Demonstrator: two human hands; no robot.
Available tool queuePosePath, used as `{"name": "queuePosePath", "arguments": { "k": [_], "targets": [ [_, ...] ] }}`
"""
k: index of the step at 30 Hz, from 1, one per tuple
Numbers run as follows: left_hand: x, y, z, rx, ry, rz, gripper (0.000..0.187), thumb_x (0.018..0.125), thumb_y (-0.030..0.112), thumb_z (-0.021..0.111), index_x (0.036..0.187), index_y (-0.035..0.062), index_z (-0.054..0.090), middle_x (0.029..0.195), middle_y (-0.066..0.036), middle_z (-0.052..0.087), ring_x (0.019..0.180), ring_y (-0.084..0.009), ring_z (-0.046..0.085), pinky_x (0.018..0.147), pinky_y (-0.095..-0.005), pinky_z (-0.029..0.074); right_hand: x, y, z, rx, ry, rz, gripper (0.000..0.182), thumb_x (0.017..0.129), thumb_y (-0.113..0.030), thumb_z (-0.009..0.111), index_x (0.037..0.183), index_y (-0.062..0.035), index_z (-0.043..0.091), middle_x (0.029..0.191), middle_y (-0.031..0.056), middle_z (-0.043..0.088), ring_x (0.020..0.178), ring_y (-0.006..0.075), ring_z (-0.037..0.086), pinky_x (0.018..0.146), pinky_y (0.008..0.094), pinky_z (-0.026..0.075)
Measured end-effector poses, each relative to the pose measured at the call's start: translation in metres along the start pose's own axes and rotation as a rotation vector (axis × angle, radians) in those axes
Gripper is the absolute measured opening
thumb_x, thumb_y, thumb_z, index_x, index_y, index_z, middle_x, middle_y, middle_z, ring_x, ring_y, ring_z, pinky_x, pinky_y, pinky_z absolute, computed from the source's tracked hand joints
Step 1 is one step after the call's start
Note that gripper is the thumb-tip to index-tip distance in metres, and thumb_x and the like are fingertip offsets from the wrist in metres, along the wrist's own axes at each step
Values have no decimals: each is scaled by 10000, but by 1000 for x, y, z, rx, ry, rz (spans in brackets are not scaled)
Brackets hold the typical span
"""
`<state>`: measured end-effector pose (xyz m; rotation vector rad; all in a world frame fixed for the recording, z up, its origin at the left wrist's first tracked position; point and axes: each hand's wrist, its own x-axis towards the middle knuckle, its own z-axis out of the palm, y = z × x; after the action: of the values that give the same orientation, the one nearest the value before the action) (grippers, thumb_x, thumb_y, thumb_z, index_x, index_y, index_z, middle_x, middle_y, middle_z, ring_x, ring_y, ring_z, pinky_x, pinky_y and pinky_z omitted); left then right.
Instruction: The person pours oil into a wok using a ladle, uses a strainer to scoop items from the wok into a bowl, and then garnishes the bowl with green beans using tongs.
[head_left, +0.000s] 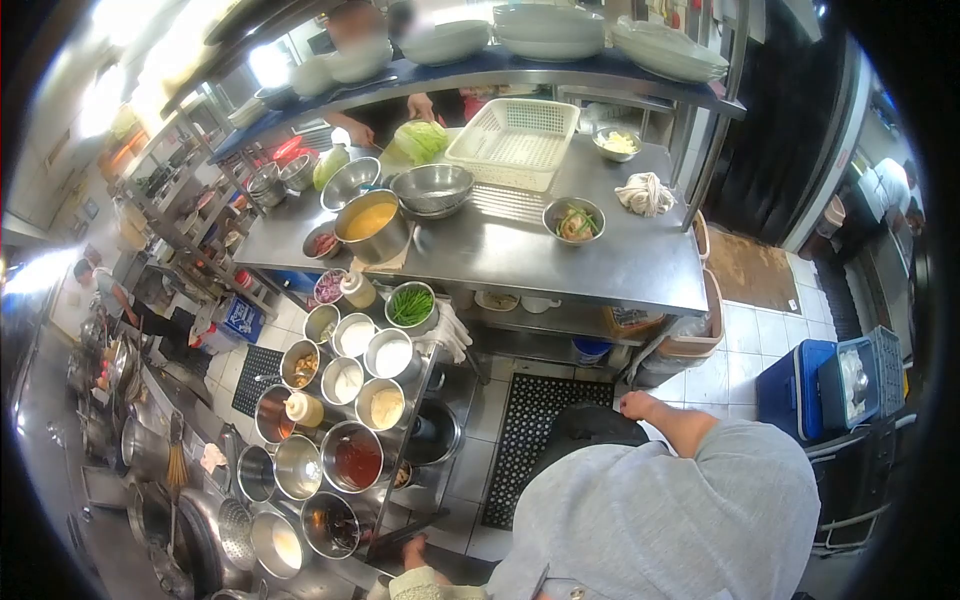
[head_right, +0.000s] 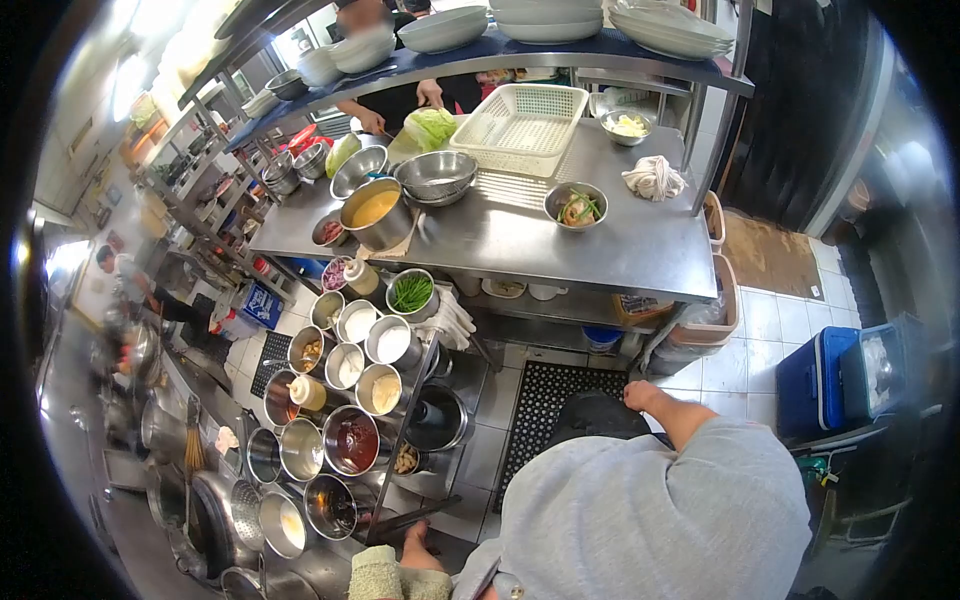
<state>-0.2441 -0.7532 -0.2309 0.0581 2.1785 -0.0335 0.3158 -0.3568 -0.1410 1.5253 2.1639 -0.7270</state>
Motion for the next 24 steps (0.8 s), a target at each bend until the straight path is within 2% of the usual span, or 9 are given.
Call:
{"name": "queuePosePath", "arguments": {
  "k": [2, 9, 10, 12, 13, 14, 15, 20, 24],
  "targets": [
    [2, -2, 1, 27, 15, 2, 680, 859, 618, 428, 1230, 75, 601, 1212, -166, 612, 1198, -341, 516, 1070, -584, 205, -6, -9, -14, 46, -87, 71, 309, 828, -232, 502, 1040, -121, 697, 1113, 159, 651, 1029, 338, 625, 905, 427, 491],
    [0, -4, 28, 407, 161, 190, 699, 862, 633, 408, 1234, 72, 599, 1225, -171, 606, 1213, -346, 508, 1079, -591, 187, 24, 6, 11, 13, 7, 7, 301, 815, -234, 506, 1032, -157, 700, 988, 116, 698, 847, 271, 690, 778, 392, 548],
    [0, -3, 38, 473, 155, 335, 836, 839, 720, 285, 1238, 53, 593, 1259, -215, 569, 1243, -380, 471, 1098, -607, 91, 25, 6, 21, -13, 1, 1, 299, 810, -232, 510, 1028, -158, 701, 985, 115, 698, 859, 272, 688, 788, 393, 545],
    [-18, 23, 80, 316, 361, 293, 774, 843, 668, 362, 1179, 23, 627, 1221, -230, 589, 1229, -379, 489, 1113, -583, 68, 43, 15, 32, -70, 4, -24, 295, 801, -228, 518, 1020, -159, 704, 979, 114, 699, 881, 275, 683, 807, 395, 539],
    [-25, 40, 106, 142, 438, 409, 683, 850, 577, 432, 1130, -8, 643, 1177, -236, 612, 1171, -367, 544, 1111, -497, 207, 48, 12, 33, -74, -48, -11, 294, 797, -230, 523, 1016, -159, 705, 982, 114, 698, 893, 277, 680, 815, 397, 535],
    [-48, 57, 118, -132, 136, 404, 602, 845, 490, 480, 1124, -20, 637, 1170, -234, 616, 1144, -345, 568, 1027, -410, 372, 51, 12, 31, -81, -99, 4, 293, 793, -232, 528, 1012, -159, 706, 986, 115, 698, 905, 279, 676, 824, 398, 531],
    [-47, 79, 133, 130, 39, 701, 539, 826, 454, 529, 1103, 7, 649, 1116, -227, 642, 1087, -338, 596, 911, -398, 460, 56, 15, 27, -89, -144, 20, 292, 788, -235, 532, 1009, -159, 708, 990, 116, 697, 917, 281, 673, 832, 400, 527],
    [-79, 130, 172, 40, -330, 571, 523, 834, 443, 563, 1161, 36, 597, 1090, -177, 629, 1019, -298, 595, 861, -409, 473, 78, 16, -14, -99, -35, -154, 308, 809, -218, 521, 979, -33, 699, 1044, 171, 673, 950, 287, 669, 826, 393, 534],
    [-81, 147, 153, -83, -364, 397, 526, 840, 434, 589, 1208, 59, 555, 1069, -137, 619, 964, -265, 595, 821, -418, 484, 118, 22, -28, 5, 2, -95, 309, 812, -233, 473, 972, -96, 700, 1005, 140, 686, 921, 300, 669, 824, 413, 531]
  ]
}}
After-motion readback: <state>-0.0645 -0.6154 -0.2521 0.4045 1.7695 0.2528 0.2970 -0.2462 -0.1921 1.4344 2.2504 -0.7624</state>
